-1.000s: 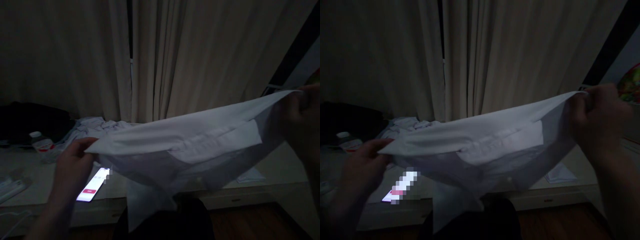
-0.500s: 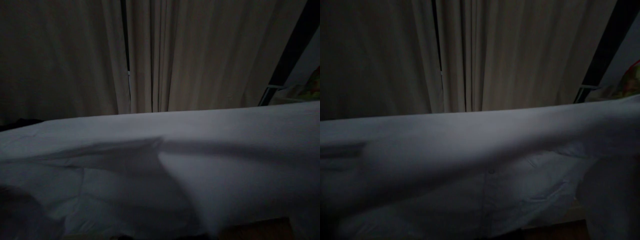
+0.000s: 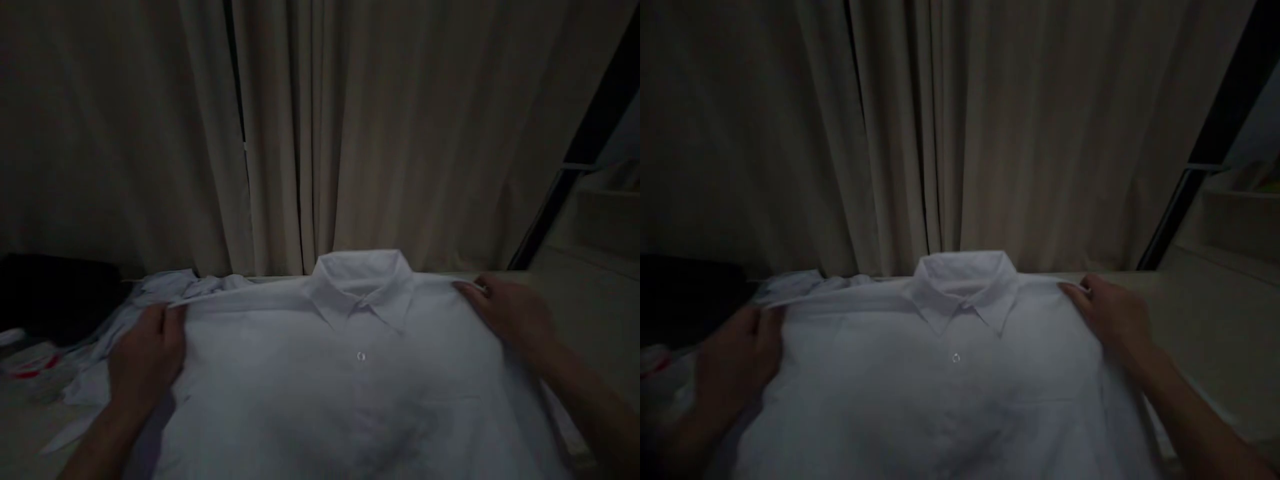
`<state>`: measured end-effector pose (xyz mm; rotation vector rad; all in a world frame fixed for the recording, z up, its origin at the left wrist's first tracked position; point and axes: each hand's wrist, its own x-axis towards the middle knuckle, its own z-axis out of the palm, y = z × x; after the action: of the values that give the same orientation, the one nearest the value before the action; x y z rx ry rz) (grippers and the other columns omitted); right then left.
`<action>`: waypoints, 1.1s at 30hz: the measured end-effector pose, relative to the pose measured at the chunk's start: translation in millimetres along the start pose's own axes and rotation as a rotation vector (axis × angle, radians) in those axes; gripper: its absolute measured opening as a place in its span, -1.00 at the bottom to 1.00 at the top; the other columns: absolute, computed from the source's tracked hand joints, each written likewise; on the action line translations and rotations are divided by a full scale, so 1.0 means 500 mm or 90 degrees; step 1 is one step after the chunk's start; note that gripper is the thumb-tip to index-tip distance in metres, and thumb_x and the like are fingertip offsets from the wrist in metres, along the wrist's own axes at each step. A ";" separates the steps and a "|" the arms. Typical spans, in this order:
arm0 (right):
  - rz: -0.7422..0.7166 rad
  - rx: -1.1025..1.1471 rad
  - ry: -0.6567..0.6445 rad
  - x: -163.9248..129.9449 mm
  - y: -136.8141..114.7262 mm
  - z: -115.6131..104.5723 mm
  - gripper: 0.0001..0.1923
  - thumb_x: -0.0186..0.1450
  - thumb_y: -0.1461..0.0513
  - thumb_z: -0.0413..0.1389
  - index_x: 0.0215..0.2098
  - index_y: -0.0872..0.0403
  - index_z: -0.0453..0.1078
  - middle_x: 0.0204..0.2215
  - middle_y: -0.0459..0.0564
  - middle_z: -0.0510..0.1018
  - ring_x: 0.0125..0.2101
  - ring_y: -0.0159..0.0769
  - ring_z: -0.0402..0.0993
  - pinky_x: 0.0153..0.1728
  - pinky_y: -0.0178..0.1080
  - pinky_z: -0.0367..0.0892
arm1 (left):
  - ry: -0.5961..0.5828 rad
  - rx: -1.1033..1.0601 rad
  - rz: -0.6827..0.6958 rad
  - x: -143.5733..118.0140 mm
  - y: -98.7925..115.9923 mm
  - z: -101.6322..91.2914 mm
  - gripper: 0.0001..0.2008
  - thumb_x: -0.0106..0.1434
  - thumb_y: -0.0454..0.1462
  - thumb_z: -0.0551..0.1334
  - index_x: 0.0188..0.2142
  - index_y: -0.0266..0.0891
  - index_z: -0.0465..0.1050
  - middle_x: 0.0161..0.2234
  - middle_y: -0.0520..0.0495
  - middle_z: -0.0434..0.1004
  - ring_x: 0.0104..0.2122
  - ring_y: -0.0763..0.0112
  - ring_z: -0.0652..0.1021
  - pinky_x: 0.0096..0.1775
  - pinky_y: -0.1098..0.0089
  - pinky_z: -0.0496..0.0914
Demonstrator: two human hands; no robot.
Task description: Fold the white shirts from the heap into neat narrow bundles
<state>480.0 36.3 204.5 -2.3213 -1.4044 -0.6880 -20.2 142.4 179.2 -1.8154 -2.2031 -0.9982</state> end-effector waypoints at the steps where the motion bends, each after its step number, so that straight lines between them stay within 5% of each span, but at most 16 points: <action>1: -0.021 -0.005 -0.051 -0.002 -0.018 0.042 -0.45 0.23 -0.22 -0.17 -0.39 0.00 0.40 -0.54 0.09 0.53 -0.50 -0.11 0.45 -0.53 -0.18 0.16 | -0.033 0.052 0.032 0.008 0.000 0.042 -0.51 0.31 0.01 -0.25 -0.18 -0.21 0.30 -0.40 -0.04 0.42 -0.34 0.24 0.48 -0.33 0.34 0.30; 6: -0.071 0.005 -0.167 0.013 -0.108 0.274 -0.43 0.30 -0.15 -0.27 -0.30 0.04 0.38 -0.42 0.10 0.55 -0.38 -0.12 0.49 -0.39 -0.18 0.23 | -0.197 0.211 0.126 0.048 -0.044 0.265 -0.46 0.31 -0.01 -0.31 -0.20 -0.21 0.33 -0.39 -0.13 0.52 -0.39 0.19 0.53 -0.39 0.33 0.31; 9: -0.097 0.008 -0.240 0.001 -0.151 0.400 -0.56 0.33 0.00 -0.15 -0.10 0.12 0.34 -0.18 0.23 0.51 -0.17 -0.07 0.44 -0.22 -0.13 0.27 | -0.276 0.231 0.180 0.044 -0.062 0.392 -0.56 0.30 -0.14 -0.17 -0.08 -0.31 0.34 -0.22 -0.30 0.54 -0.24 0.09 0.54 -0.27 0.20 0.37; 12: -0.142 0.022 -0.282 -0.055 -0.191 0.492 -0.52 0.28 0.12 -0.01 0.11 0.17 0.20 0.07 0.30 0.33 0.06 -0.03 0.27 0.01 -0.06 0.18 | -0.271 0.215 0.266 -0.021 -0.055 0.478 -0.54 0.27 -0.21 -0.09 0.10 -0.34 0.24 0.08 -0.40 0.35 0.05 0.03 0.40 -0.03 0.09 0.30; 15: -0.217 0.101 -0.305 -0.142 -0.224 0.553 -0.46 0.28 0.11 -0.03 0.18 0.18 0.15 0.20 0.28 0.17 0.18 -0.03 0.11 0.15 -0.06 0.03 | -0.296 0.167 0.342 -0.132 -0.043 0.523 -0.51 0.28 -0.15 -0.06 0.14 -0.28 0.23 0.21 -0.36 0.19 0.20 0.00 0.21 0.14 -0.01 0.09; 20: -0.235 0.185 -0.352 -0.273 -0.237 0.638 -0.37 0.31 -0.04 -0.14 0.24 0.10 0.06 0.27 0.19 0.05 0.26 -0.01 -0.07 0.22 0.03 -0.09 | -0.338 0.112 0.364 -0.300 -0.070 0.573 -0.35 0.22 0.09 -0.05 0.22 -0.13 0.09 0.28 -0.28 0.04 0.26 -0.10 0.04 0.19 -0.15 -0.12; 25: -0.260 0.182 -0.346 -0.295 -0.225 0.675 -0.34 0.33 -0.10 -0.26 0.27 0.06 0.00 0.29 0.17 0.00 0.28 -0.06 -0.16 0.23 0.05 -0.15 | -0.308 0.107 0.370 -0.335 -0.080 0.595 -0.34 0.22 0.10 -0.06 0.24 -0.10 0.02 0.29 -0.25 -0.01 0.27 -0.09 0.01 0.19 -0.18 -0.14; 29: -0.257 0.172 -0.303 -0.312 -0.243 0.623 -0.38 0.34 -0.01 -0.19 0.26 0.16 0.02 0.28 0.24 0.00 0.28 -0.02 -0.15 0.23 0.07 -0.11 | -0.329 0.073 0.340 -0.321 -0.067 0.531 -0.36 0.20 0.04 0.01 0.20 -0.19 0.14 0.25 -0.30 0.12 0.25 -0.09 0.08 0.18 -0.15 -0.01; 33: -0.298 0.228 -0.205 -0.429 -0.253 0.538 -0.43 0.36 0.09 -0.17 0.29 0.09 -0.06 0.31 0.15 -0.06 0.29 -0.09 -0.19 0.23 0.03 -0.03 | -0.277 -0.056 0.193 -0.346 -0.166 0.400 -0.50 0.23 -0.03 -0.01 0.04 -0.26 0.34 0.09 -0.24 0.39 0.12 0.16 0.35 0.14 0.14 0.24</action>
<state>343.9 77.4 -133.4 -1.8930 -2.0557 -0.1474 13.9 102.8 -93.2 -2.5112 -2.0153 -0.6994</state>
